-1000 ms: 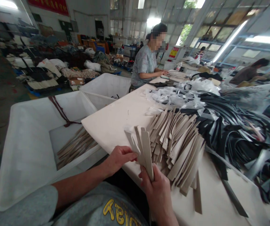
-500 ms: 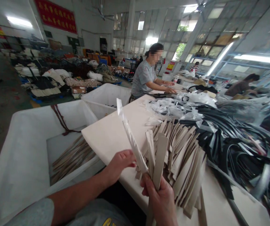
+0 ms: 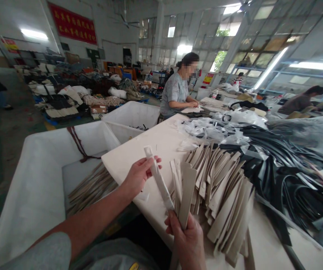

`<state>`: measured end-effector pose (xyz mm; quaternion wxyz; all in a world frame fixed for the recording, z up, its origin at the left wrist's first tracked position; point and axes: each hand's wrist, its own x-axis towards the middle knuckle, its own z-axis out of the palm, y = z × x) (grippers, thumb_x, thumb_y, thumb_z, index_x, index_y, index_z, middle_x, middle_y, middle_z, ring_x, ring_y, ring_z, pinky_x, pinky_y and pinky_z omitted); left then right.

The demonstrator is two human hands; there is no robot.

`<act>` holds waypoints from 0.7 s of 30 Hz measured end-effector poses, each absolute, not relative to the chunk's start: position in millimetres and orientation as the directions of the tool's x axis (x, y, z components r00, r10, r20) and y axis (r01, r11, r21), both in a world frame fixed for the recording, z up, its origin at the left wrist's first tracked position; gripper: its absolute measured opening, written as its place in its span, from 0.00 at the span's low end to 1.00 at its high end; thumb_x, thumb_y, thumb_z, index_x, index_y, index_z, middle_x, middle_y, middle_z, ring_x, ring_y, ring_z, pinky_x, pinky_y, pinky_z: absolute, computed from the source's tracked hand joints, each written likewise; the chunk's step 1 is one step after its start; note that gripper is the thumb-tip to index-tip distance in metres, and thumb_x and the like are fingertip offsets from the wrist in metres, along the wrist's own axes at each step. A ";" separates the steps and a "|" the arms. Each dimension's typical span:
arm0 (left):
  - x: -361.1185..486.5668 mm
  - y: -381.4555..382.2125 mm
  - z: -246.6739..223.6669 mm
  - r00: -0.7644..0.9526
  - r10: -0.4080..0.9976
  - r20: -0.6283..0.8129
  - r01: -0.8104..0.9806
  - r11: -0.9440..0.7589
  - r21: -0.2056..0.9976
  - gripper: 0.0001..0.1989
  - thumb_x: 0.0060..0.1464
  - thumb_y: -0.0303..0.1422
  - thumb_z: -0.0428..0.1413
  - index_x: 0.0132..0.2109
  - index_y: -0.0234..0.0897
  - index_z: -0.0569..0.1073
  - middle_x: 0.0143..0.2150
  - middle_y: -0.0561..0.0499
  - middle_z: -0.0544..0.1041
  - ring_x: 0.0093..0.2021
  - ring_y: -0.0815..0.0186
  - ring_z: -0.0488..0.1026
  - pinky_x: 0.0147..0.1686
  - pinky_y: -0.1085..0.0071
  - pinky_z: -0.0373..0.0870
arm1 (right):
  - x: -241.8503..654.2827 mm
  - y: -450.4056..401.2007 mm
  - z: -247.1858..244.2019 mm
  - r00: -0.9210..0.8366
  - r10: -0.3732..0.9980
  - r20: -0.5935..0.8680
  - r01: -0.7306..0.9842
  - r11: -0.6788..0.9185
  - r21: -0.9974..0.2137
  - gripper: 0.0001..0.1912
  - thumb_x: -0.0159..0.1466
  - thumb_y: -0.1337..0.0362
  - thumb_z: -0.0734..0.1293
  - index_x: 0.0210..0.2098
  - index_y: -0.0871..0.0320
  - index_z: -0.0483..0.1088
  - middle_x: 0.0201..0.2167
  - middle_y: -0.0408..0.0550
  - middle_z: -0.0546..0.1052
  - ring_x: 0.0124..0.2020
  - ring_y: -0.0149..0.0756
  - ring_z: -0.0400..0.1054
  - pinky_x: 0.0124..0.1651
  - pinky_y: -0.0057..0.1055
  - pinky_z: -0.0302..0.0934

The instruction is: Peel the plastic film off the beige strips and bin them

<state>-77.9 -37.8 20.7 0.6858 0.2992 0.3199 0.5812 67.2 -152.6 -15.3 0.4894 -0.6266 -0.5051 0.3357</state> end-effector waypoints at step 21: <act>-78.4 -39.3 27.9 0.035 0.989 -0.147 -0.710 0.128 0.692 0.20 0.39 0.42 0.70 0.38 0.33 0.79 0.31 0.49 0.81 0.29 0.68 0.76 0.32 0.74 0.70 | 51.4 -151.8 -21.6 0.190 0.980 -0.052 0.297 -0.108 -0.949 0.18 0.61 0.48 0.66 0.28 0.58 0.73 0.18 0.44 0.75 0.20 0.35 0.69 0.24 0.26 0.62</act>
